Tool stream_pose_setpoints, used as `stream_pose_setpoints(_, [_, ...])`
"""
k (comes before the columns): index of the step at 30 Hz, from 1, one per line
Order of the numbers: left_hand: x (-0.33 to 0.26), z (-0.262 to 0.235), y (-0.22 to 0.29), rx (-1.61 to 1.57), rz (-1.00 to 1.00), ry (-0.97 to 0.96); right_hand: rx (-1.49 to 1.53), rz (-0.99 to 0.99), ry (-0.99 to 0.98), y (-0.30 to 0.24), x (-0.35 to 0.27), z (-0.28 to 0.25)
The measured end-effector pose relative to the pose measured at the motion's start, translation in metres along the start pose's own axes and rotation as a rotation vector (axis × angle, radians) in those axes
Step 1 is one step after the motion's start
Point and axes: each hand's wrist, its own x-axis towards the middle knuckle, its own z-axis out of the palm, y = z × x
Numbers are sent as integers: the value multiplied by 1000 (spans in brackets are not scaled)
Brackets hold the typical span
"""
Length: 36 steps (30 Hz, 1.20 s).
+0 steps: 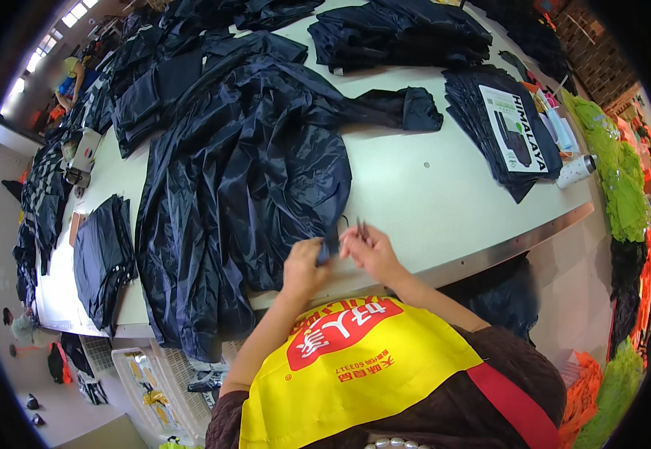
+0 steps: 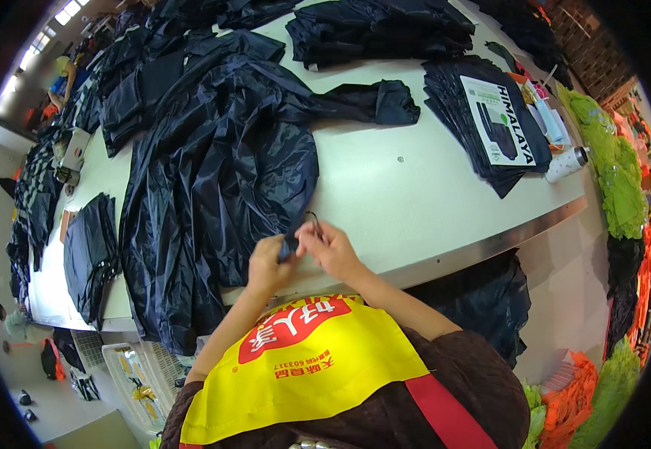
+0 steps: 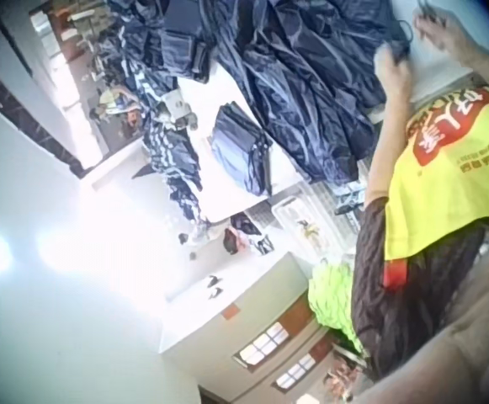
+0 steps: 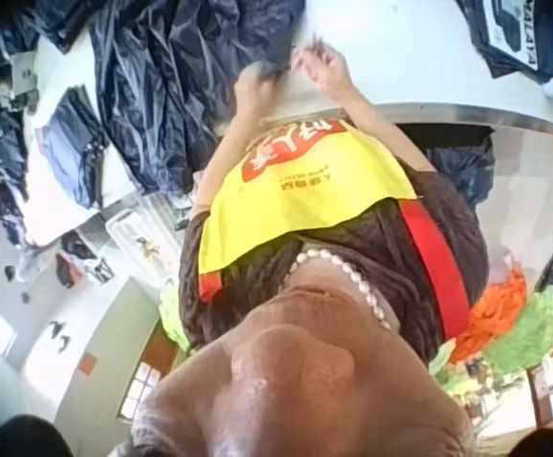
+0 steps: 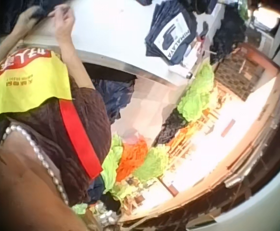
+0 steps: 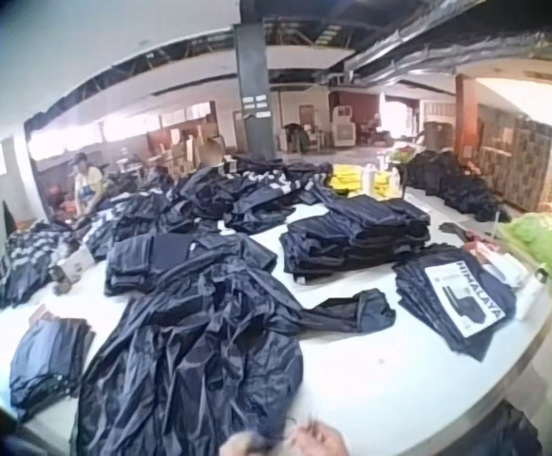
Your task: The person folds a dark jacket on a white table, smoothing and aligning the fabric, then folds it into a compact rectangle. The person places the folded jacket into a white plastic basket and repeats the process with another jacket.
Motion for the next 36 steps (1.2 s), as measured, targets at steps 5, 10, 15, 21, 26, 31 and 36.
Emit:
stream_pose_setpoints(5, [29,-66,38,-1267,-547,484,363,167,410,41,54,-3])
stream_pose_setpoints(10, [27,-107,33,-338,-89,210,893,444,135,45,78,49])
stream_pose_setpoints(15, [2,-175,17,357,276,-23,292,-58,558,19,62,16])
stream_pose_setpoints(21, [-78,-108,-36,283,87,-818,-1170,-15,326,68,-37,-48])
stream_pose_setpoints(26, [-29,-130,-10,283,-249,-1024,-944,-183,702,29,2,-118])
stream_pose_setpoints(31, [-1,-80,3,125,-66,-464,-795,-119,1052,-9,106,-201])
stream_pose_setpoints(36, [-30,-3,-36,511,152,-482,-631,95,1232,-7,169,-221])
